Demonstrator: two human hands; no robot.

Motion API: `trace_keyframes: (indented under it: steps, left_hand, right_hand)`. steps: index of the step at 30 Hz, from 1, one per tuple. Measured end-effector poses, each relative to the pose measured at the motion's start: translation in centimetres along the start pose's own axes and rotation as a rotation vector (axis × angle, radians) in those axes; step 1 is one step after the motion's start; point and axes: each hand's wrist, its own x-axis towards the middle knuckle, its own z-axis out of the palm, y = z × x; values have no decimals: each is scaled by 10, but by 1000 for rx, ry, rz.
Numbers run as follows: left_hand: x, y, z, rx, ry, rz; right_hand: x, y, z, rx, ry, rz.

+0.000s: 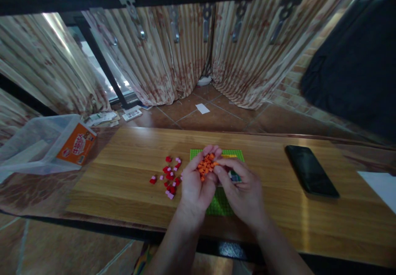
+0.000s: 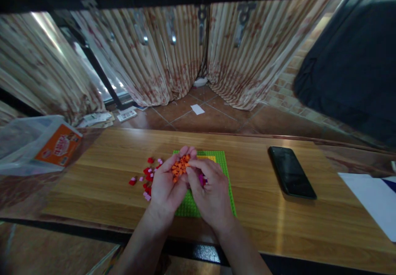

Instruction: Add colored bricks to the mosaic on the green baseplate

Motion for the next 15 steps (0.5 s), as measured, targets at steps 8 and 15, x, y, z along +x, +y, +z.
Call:
trace_keyframes:
  steps: [8,15]
  left_hand:
    - [4,14,-4,-63,77,104]
    - [8,20,-10,-64,91,129]
  right_hand:
    - [6,21,-14,255,214,266]
    - [6,42,-35,-80,74,99]
